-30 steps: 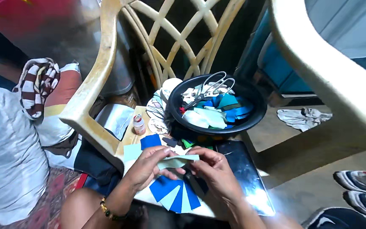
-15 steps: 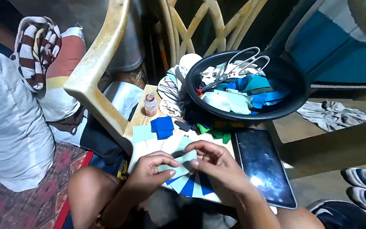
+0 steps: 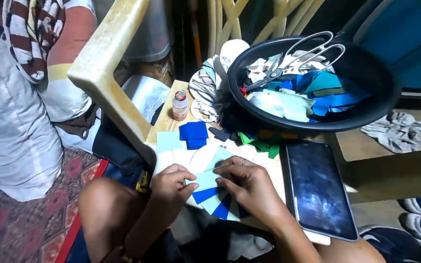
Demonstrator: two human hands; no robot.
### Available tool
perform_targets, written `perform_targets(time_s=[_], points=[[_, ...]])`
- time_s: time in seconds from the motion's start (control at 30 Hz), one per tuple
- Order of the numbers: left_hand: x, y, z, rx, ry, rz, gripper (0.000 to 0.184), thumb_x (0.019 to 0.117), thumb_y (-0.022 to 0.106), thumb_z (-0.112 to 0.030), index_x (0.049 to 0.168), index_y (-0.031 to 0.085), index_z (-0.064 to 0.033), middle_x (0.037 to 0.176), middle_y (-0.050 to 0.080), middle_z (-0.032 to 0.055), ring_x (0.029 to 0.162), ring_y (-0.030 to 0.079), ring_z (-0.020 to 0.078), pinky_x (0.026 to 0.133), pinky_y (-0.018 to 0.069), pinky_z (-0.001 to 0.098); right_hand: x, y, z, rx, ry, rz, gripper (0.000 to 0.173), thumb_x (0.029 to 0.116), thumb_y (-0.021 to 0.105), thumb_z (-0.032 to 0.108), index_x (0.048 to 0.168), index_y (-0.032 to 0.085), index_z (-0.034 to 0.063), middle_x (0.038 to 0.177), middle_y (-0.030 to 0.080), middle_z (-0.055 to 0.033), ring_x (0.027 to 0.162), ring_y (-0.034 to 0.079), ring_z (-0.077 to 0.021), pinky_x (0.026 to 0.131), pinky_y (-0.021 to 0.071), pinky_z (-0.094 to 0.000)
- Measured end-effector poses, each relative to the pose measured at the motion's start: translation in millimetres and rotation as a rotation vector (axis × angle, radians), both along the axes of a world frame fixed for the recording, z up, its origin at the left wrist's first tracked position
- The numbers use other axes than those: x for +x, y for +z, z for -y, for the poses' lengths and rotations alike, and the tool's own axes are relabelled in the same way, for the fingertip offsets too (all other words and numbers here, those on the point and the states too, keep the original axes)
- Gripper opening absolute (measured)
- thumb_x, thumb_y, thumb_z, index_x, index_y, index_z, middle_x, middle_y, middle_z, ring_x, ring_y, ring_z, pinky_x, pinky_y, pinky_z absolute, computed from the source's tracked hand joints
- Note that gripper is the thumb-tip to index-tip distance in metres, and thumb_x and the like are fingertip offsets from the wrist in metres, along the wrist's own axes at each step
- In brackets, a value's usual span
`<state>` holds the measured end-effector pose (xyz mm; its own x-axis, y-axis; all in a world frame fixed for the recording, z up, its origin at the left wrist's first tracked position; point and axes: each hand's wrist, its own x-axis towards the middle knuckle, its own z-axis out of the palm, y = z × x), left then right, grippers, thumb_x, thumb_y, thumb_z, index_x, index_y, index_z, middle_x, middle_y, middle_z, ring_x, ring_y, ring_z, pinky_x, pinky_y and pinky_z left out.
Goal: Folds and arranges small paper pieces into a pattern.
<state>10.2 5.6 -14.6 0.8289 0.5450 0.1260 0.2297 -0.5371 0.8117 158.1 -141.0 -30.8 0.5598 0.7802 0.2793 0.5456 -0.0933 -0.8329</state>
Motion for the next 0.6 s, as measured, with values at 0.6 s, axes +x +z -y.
perform_targets(time_s=[0.6], points=[[2,-14,2,0.202,-0.013,0.061,0.010,0.0840,0.074,-0.008,0.091,0.078,-0.0021,0.088,0.068,0.0091,0.067,0.059,0.0014,0.061,0.0488,0.0108,0,-2,-1,-0.034,-0.039,0.089,0.017,0.0832,0.067,0.001,0.096,0.078,0.0026,0.096,0.070,-0.0111,0.082,0.066,-0.0087,0.074,0.0533,-0.0181]])
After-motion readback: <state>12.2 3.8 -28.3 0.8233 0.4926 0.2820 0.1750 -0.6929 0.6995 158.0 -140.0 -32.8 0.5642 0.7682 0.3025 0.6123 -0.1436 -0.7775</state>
